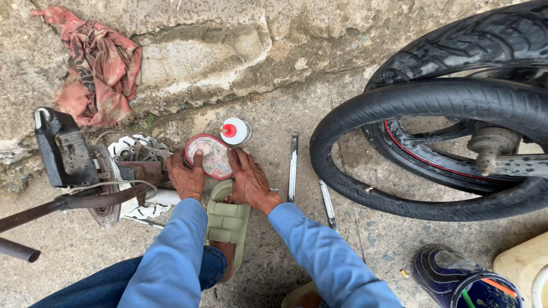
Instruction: The person kneels beside a motorcycle with its front wheel still mounted and works the inner tube out of the tire by hand, first prying at the bead with a small tool, then pulling the deflated tube free from the rim and working it around the wheel. At the end they pick up an air hose with an inflator nozzle.
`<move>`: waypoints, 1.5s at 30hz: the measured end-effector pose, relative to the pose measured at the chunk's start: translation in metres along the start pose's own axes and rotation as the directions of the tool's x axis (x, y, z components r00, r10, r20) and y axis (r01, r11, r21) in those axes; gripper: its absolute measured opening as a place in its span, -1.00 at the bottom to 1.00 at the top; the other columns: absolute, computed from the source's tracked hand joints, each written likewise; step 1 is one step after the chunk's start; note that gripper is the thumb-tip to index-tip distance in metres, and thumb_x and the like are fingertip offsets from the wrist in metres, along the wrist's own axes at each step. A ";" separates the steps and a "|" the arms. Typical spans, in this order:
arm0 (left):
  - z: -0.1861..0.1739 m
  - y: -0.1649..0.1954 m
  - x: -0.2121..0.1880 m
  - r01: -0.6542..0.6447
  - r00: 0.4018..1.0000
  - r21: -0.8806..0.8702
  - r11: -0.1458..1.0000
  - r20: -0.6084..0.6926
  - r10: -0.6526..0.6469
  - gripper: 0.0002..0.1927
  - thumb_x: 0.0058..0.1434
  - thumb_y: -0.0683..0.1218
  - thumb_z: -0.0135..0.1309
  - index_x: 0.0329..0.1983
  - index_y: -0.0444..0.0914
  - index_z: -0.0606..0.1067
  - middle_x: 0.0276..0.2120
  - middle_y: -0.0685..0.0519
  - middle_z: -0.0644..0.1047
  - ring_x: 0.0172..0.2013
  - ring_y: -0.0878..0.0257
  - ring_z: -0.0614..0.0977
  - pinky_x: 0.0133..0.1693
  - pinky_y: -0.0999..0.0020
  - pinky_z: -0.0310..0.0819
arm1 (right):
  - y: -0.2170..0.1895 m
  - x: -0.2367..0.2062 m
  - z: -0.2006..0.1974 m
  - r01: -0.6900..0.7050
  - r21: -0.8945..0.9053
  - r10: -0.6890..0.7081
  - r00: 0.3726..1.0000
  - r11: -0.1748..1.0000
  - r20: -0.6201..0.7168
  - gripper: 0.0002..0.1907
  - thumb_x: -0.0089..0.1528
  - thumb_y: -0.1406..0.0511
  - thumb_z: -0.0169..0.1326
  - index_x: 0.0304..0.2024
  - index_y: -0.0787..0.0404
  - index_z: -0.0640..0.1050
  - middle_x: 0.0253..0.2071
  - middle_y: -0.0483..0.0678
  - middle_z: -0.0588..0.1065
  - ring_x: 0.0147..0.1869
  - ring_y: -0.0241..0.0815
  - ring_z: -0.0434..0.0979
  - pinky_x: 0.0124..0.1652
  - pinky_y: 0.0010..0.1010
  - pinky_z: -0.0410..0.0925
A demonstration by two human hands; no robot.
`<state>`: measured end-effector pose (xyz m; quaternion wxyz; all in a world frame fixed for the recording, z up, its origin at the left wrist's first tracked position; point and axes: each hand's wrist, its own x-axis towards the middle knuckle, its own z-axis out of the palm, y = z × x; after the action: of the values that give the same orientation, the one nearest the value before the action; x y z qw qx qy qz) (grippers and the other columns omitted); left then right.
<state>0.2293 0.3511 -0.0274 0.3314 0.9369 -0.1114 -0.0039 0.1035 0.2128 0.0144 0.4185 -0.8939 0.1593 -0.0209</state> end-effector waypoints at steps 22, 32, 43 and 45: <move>0.005 0.013 0.018 0.254 0.955 0.049 0.966 -0.171 -0.242 -0.71 0.18 -0.11 0.08 -0.11 -0.35 0.66 -0.22 -0.30 0.65 -0.16 -0.20 0.67 -0.06 -0.03 0.52 | 0.015 -0.009 -0.010 -0.322 0.258 0.316 0.947 0.911 0.065 -0.51 0.27 0.10 0.15 0.12 0.29 0.48 -0.12 0.26 0.58 -0.08 0.21 0.63 -0.04 -0.04 0.48; 0.021 0.004 0.016 0.446 0.890 0.010 0.895 -0.110 -0.442 -0.65 0.14 -0.14 0.11 -0.04 -0.40 0.59 -0.10 -0.35 0.61 -0.08 -0.22 0.65 0.00 0.00 0.50 | 0.049 -0.054 -0.023 -0.126 0.171 0.111 0.989 0.977 0.098 -0.52 0.20 0.20 0.14 0.12 0.31 0.49 0.05 0.30 0.52 0.13 0.31 0.51 0.12 0.01 0.36; 0.042 0.013 0.017 0.255 0.842 0.042 0.966 -0.501 -0.201 -0.49 0.19 -0.17 0.10 0.18 -0.48 0.36 0.11 -0.33 0.43 0.16 -0.24 0.45 0.29 -0.02 0.25 | 0.067 -0.047 -0.080 -0.231 0.152 0.157 0.909 0.961 0.386 -0.55 0.36 0.09 0.00 0.09 0.29 0.58 0.05 0.22 0.58 0.20 0.16 0.55 0.15 -0.12 0.38; 0.028 0.059 0.027 0.072 0.807 -0.127 0.989 -0.575 -0.133 -0.50 0.33 -0.04 0.14 0.19 -0.45 0.37 0.11 -0.24 0.44 0.17 -0.12 0.45 0.30 0.03 0.26 | 0.049 -0.033 -0.096 -0.296 0.421 0.105 0.902 0.857 0.420 -0.47 0.44 0.03 -0.13 0.05 0.34 0.59 -0.02 0.18 0.65 0.13 0.06 0.66 0.11 -0.19 0.45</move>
<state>0.2414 0.2831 -0.0108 0.3947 0.8802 0.0462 0.2593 0.0431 0.1225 0.0431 0.6473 -0.7283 0.1584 0.1596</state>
